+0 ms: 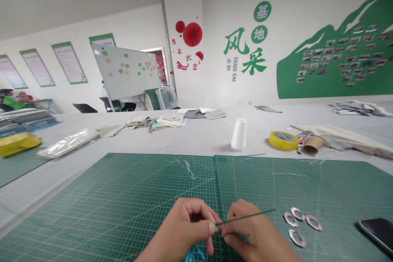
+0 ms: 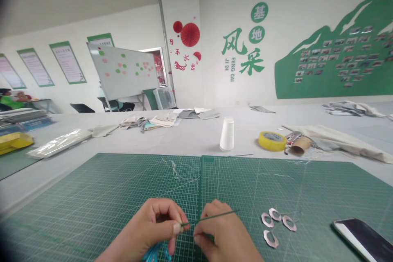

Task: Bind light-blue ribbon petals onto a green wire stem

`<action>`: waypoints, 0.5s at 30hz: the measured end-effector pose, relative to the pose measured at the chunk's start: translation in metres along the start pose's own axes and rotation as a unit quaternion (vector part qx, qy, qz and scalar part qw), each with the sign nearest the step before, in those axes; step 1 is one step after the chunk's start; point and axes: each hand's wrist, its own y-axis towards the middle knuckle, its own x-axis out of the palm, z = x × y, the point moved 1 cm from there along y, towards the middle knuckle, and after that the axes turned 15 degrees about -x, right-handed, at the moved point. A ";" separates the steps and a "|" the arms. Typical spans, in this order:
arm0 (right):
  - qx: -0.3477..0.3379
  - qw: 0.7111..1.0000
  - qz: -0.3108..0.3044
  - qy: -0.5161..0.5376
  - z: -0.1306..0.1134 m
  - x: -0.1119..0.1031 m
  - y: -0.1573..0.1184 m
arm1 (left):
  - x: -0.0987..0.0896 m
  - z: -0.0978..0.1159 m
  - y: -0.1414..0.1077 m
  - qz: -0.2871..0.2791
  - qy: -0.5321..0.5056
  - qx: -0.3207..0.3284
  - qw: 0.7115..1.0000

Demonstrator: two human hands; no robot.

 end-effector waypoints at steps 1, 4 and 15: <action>-0.004 1.000 0.003 0.000 -0.001 -0.001 -0.001 | 0.000 0.000 0.000 0.010 -0.001 -0.002 1.000; 0.010 0.996 0.044 0.080 -0.004 0.004 -0.001 | -0.002 0.000 0.002 0.034 -0.001 -0.008 0.999; 0.029 0.963 0.163 0.212 -0.006 0.043 -0.006 | -0.004 -0.006 0.006 0.089 0.007 0.014 0.996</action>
